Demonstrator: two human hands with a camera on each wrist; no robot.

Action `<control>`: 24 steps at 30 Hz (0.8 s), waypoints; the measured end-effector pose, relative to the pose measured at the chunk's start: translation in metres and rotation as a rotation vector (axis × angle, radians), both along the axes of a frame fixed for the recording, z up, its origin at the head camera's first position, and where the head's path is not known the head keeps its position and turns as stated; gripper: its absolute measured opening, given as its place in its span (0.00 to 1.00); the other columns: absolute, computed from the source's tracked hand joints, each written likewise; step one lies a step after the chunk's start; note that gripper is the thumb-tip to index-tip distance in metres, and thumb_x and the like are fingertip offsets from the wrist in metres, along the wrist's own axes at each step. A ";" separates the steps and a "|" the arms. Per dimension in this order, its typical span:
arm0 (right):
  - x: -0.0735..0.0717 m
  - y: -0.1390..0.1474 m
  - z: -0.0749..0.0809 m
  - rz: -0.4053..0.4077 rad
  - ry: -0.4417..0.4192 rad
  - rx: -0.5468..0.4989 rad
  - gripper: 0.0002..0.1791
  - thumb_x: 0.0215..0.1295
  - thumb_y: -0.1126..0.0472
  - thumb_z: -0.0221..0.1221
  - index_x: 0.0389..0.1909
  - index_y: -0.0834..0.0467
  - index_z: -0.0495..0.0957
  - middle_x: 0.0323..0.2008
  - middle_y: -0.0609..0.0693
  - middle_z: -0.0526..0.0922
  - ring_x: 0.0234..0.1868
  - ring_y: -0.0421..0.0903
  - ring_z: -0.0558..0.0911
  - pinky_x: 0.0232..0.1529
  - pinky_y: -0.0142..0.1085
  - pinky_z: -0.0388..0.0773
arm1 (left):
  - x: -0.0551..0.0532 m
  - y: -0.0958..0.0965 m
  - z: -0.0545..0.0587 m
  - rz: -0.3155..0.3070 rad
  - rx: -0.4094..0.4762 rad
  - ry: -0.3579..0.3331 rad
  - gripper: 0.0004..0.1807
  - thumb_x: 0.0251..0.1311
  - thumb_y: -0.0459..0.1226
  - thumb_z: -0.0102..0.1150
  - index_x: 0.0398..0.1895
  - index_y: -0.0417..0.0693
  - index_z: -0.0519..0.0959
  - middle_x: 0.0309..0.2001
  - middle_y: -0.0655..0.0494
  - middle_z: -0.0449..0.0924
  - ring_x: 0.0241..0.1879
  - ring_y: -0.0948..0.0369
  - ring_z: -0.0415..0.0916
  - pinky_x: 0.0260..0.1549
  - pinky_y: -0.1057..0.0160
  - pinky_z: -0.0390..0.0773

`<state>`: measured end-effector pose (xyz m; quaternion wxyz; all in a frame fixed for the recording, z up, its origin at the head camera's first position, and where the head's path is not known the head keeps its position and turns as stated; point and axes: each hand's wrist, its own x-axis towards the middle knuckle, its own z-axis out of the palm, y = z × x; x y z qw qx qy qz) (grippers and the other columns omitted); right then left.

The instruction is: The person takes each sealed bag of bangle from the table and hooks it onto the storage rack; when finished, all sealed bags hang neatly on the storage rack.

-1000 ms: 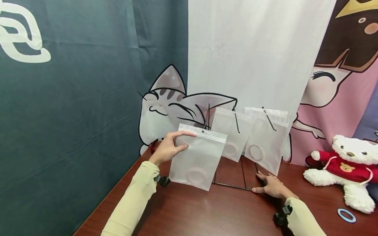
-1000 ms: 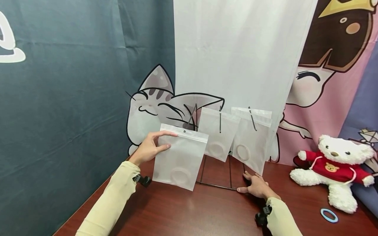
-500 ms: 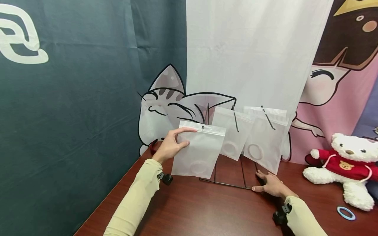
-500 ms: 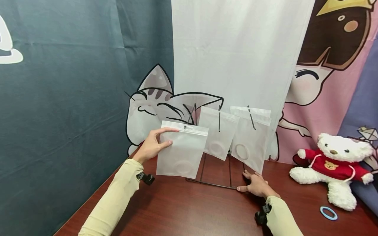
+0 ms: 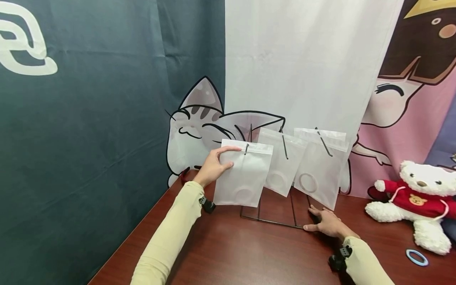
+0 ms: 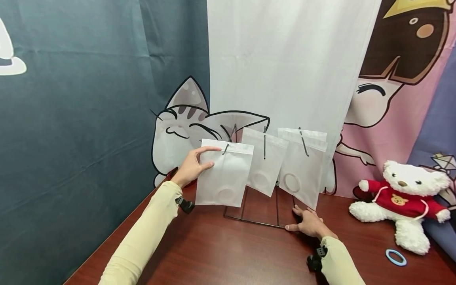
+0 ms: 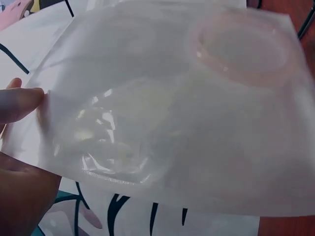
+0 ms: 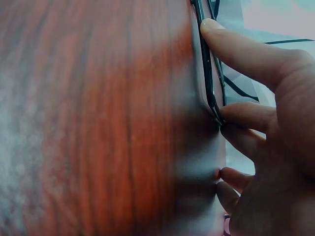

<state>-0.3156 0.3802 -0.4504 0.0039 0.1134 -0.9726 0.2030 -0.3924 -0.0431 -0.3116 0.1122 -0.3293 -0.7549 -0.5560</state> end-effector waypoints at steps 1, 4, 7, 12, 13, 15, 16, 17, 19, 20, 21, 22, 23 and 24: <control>0.000 0.000 0.000 0.000 -0.001 -0.003 0.50 0.59 0.44 0.75 0.72 0.73 0.70 0.74 0.74 0.67 0.73 0.81 0.62 0.63 0.74 0.66 | -0.004 0.002 0.001 0.005 0.004 -0.002 0.26 0.64 0.22 0.61 0.62 0.50 0.85 0.68 0.53 0.80 0.68 0.56 0.73 0.59 0.57 0.74; 0.000 0.001 0.000 -0.003 0.000 -0.005 0.49 0.59 0.44 0.75 0.72 0.73 0.70 0.74 0.73 0.67 0.73 0.81 0.62 0.62 0.74 0.67 | -0.014 0.009 0.002 0.008 0.030 -0.004 0.27 0.62 0.20 0.60 0.63 0.47 0.84 0.68 0.51 0.81 0.69 0.55 0.72 0.59 0.58 0.73; 0.000 0.001 0.000 -0.011 -0.003 -0.010 0.49 0.59 0.44 0.75 0.72 0.73 0.70 0.74 0.73 0.66 0.74 0.80 0.62 0.62 0.75 0.66 | -0.024 0.015 0.004 0.029 0.047 0.005 0.28 0.60 0.19 0.59 0.62 0.45 0.84 0.67 0.49 0.81 0.69 0.55 0.72 0.61 0.58 0.71; 0.001 0.000 -0.001 -0.022 -0.007 -0.015 0.49 0.59 0.44 0.75 0.72 0.72 0.71 0.75 0.73 0.66 0.74 0.81 0.61 0.62 0.77 0.64 | -0.040 0.025 0.006 0.067 0.067 0.018 0.29 0.57 0.18 0.59 0.61 0.44 0.85 0.66 0.47 0.83 0.69 0.54 0.73 0.64 0.57 0.69; 0.002 -0.001 -0.001 -0.021 -0.006 -0.016 0.49 0.59 0.44 0.75 0.72 0.72 0.71 0.75 0.72 0.66 0.74 0.81 0.60 0.62 0.77 0.64 | -0.042 0.027 0.007 0.073 0.072 0.015 0.29 0.57 0.17 0.59 0.62 0.43 0.85 0.66 0.47 0.82 0.69 0.53 0.73 0.65 0.57 0.69; 0.002 -0.001 -0.001 -0.019 -0.006 -0.019 0.49 0.59 0.44 0.75 0.72 0.71 0.71 0.75 0.73 0.66 0.74 0.81 0.60 0.62 0.77 0.64 | -0.046 0.030 0.007 0.089 0.080 0.011 0.30 0.56 0.17 0.59 0.61 0.44 0.85 0.66 0.46 0.82 0.69 0.53 0.72 0.65 0.56 0.69; 0.002 -0.001 -0.001 -0.018 -0.005 -0.021 0.49 0.59 0.43 0.75 0.72 0.71 0.71 0.75 0.73 0.66 0.74 0.81 0.60 0.62 0.77 0.64 | -0.048 0.031 0.008 0.095 0.085 0.005 0.30 0.56 0.16 0.59 0.62 0.44 0.85 0.66 0.46 0.82 0.70 0.53 0.72 0.66 0.56 0.69; 0.002 -0.001 0.000 -0.017 -0.004 -0.022 0.49 0.59 0.43 0.75 0.72 0.71 0.71 0.75 0.73 0.66 0.74 0.80 0.61 0.62 0.77 0.64 | -0.050 0.032 0.008 0.103 0.086 0.000 0.30 0.56 0.16 0.58 0.61 0.44 0.85 0.66 0.46 0.82 0.70 0.53 0.72 0.66 0.55 0.69; 0.002 -0.001 0.000 -0.019 -0.002 -0.022 0.49 0.59 0.44 0.75 0.72 0.71 0.71 0.75 0.73 0.66 0.74 0.80 0.61 0.63 0.76 0.64 | -0.054 0.034 0.008 0.115 0.088 -0.004 0.31 0.55 0.16 0.58 0.61 0.44 0.85 0.67 0.46 0.81 0.71 0.53 0.71 0.68 0.53 0.68; 0.002 -0.001 0.001 -0.020 -0.002 -0.021 0.49 0.59 0.44 0.75 0.72 0.71 0.71 0.75 0.73 0.66 0.74 0.79 0.62 0.62 0.76 0.65 | -0.055 0.034 0.008 0.121 0.087 -0.006 0.31 0.55 0.16 0.58 0.61 0.44 0.85 0.67 0.46 0.82 0.72 0.53 0.71 0.69 0.52 0.68; 0.002 -0.001 0.001 -0.021 -0.003 -0.020 0.49 0.59 0.44 0.75 0.72 0.71 0.71 0.75 0.73 0.66 0.74 0.80 0.62 0.62 0.76 0.65 | -0.057 0.035 0.008 0.124 0.088 -0.006 0.31 0.55 0.15 0.57 0.61 0.44 0.85 0.66 0.46 0.82 0.72 0.53 0.71 0.71 0.51 0.67; 0.002 -0.001 0.001 -0.022 -0.004 -0.019 0.49 0.59 0.44 0.75 0.72 0.71 0.71 0.75 0.73 0.66 0.74 0.80 0.62 0.62 0.77 0.64 | -0.058 0.035 0.008 0.130 0.089 -0.008 0.31 0.55 0.15 0.57 0.61 0.44 0.85 0.66 0.46 0.82 0.73 0.52 0.71 0.71 0.50 0.67; 0.002 0.000 0.001 -0.022 -0.005 -0.017 0.49 0.59 0.44 0.75 0.72 0.71 0.71 0.75 0.72 0.67 0.74 0.80 0.62 0.62 0.77 0.64 | -0.060 0.036 0.008 0.136 0.088 -0.007 0.31 0.55 0.15 0.57 0.60 0.44 0.85 0.66 0.46 0.82 0.73 0.52 0.70 0.72 0.50 0.66; 0.001 0.000 0.001 -0.023 -0.006 -0.015 0.49 0.59 0.44 0.75 0.72 0.71 0.71 0.75 0.72 0.67 0.74 0.81 0.61 0.61 0.78 0.64 | -0.061 0.036 0.009 0.143 0.088 -0.008 0.31 0.54 0.15 0.56 0.60 0.44 0.85 0.66 0.46 0.82 0.73 0.52 0.70 0.72 0.49 0.66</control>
